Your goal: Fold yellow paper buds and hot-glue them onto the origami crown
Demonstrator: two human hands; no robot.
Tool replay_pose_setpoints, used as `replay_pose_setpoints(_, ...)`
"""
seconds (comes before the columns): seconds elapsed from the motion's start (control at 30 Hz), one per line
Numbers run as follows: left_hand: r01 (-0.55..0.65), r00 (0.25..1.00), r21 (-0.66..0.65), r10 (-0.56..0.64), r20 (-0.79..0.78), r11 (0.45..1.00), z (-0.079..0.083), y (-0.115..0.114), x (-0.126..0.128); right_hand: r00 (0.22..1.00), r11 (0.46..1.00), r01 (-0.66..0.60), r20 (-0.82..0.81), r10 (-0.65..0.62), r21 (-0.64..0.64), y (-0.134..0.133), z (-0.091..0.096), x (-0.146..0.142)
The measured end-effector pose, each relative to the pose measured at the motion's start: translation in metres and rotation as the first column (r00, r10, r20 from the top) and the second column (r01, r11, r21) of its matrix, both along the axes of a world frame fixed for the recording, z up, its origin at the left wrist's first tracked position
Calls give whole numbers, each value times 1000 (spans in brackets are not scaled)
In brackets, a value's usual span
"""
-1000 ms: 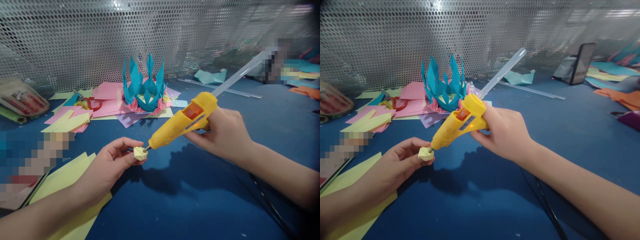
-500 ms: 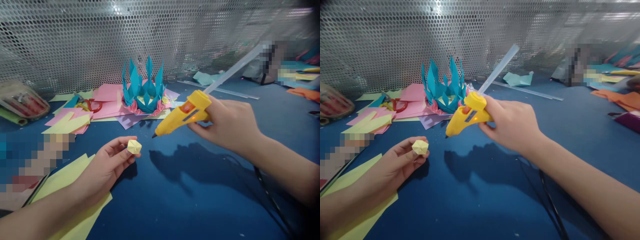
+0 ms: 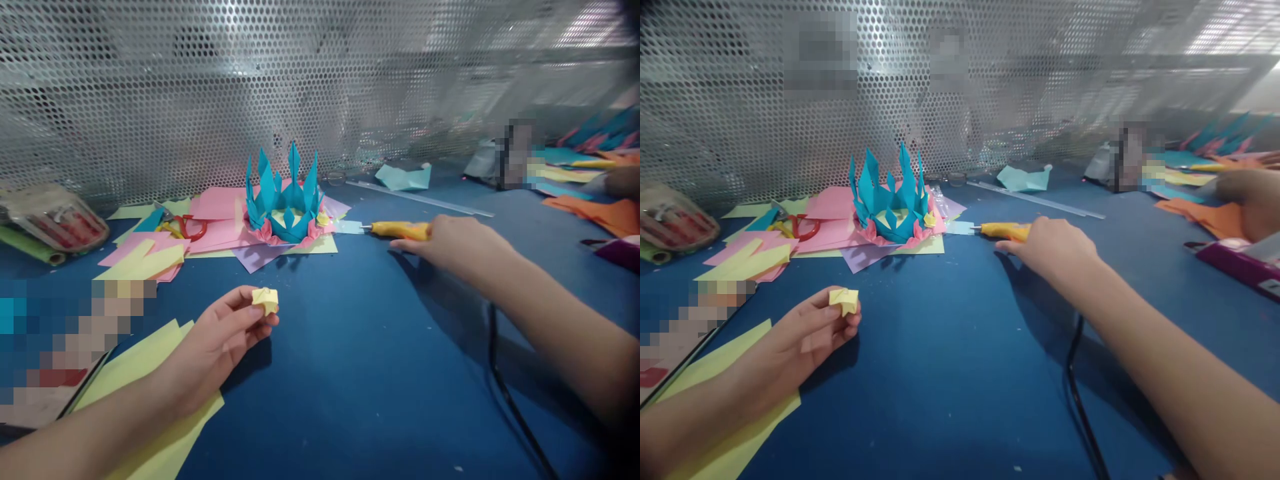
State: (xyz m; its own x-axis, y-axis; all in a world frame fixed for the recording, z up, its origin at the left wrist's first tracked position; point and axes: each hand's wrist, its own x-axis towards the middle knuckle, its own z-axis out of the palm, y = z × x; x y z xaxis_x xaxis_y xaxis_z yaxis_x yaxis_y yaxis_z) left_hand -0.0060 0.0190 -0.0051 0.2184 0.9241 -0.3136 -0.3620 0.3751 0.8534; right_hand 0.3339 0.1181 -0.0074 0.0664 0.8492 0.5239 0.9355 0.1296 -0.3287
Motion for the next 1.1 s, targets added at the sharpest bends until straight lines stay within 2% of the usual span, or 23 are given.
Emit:
replay_pose_setpoints(0.07, 4, 1000, -20, -4, 5, 1000, 4, -1, 0, 998, 996, -28, 50, 23, 89, -7, 1, -17)
replay_pose_setpoints(0.13, 5, 1000, -48, -4, 7, 999, 8, -3, 2, 984, 972, -159, 103, 143, 172, -19, 4, -44)
replay_pose_setpoints(0.17, 5, 1000, -60, -5, 8, 998, 10, -4, 3, 964, 945, -254, 135, 229, 209, -27, 6, -59)
replay_pose_setpoints(0.2, 5, 1000, -69, -4, 11, 998, 12, -6, 5, 915, 878, -395, 197, 352, 270, -36, 8, -74)
replay_pose_setpoints(0.23, 5, 1000, -75, -4, 16, 997, 14, -8, 8, 783, 687, -621, 327, 529, 378, -45, 9, -88)
replay_pose_setpoints(0.3, 5, 1000, -80, -3, 25, 997, 16, -12, 14, 621, 483, -783, 455, 638, 392, -63, 12, -111)
replay_pose_setpoints(0.33, 6, 1000, -81, -3, 29, 997, 18, -14, 17, 513, 325, -850, 512, 689, 414, -70, 13, -119)
replay_pose_setpoints(0.37, 8, 1000, -84, -5, 31, 996, 19, -16, 21, 453, 243, -876, 539, 711, 416, -76, 14, -124)
replay_pose_setpoints(0.43, 13, 999, -86, -10, 31, 996, 21, -19, 28, 432, 231, -881, 499, 751, 414, -82, 14, -128)
replay_pose_setpoints(0.5, 16, 1000, -90, -13, 28, 996, 23, -20, 33, 452, 279, -870, 428, 783, 407, -83, 14, -126)
replay_pose_setpoints(0.57, 10, 1000, -91, -8, 22, 996, 24, -20, 37, 458, 299, -869, 410, 789, 394, -82, 13, -122)
replay_pose_setpoints(0.77, -12, 1000, -78, 14, 15, 997, 23, -18, 45, 495, 312, -857, 487, 720, 410, -75, 15, -115)
replay_pose_setpoints(0.93, -13, 1000, -68, 12, -15, 998, 23, -17, 51, 473, 289, -869, 500, 726, 403, -72, 15, -111)
replay_pose_setpoints(1.1, -19, 994, -25, 16, -108, 1000, 25, -17, 54, 478, 310, -867, 472, 741, 391, -69, 15, -109)
